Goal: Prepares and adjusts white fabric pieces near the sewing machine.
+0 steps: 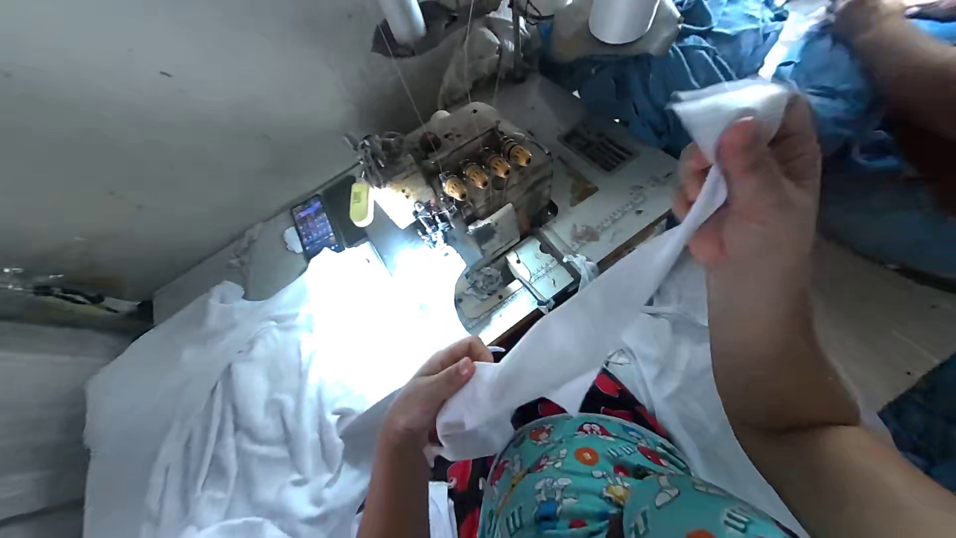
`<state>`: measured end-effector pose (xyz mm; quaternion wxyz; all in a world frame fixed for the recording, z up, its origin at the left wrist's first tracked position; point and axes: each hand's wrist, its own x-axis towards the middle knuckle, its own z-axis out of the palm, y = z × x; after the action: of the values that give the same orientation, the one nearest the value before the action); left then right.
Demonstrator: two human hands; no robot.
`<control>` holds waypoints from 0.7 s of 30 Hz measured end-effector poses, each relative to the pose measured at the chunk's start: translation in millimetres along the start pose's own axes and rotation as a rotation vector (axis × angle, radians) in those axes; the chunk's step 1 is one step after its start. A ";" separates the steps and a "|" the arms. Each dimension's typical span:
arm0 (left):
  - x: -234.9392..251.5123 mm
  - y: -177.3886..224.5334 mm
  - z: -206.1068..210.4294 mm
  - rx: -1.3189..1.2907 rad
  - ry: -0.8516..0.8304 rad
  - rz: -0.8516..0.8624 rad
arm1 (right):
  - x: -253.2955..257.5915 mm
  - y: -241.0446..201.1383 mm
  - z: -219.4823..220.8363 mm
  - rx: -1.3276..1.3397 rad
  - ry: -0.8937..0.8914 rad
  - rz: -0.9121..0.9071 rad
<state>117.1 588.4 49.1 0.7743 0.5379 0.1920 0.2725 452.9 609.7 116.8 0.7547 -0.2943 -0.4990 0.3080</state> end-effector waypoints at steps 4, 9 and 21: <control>18.7 -41.4 -5.5 0.550 0.209 0.014 | -33.8 26.3 19.3 -0.078 -0.146 0.152; 60.9 -47.3 44.3 0.673 0.475 0.396 | -57.1 44.9 45.9 -0.071 -0.288 0.218; 30.6 -83.8 34.9 0.998 0.620 0.150 | -55.8 1.2 44.0 0.108 -0.139 0.153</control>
<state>179.6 559.4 -17.4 0.3142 0.7443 0.4758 0.3476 394.2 574.1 98.4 0.7071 -0.2685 -0.5090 0.4109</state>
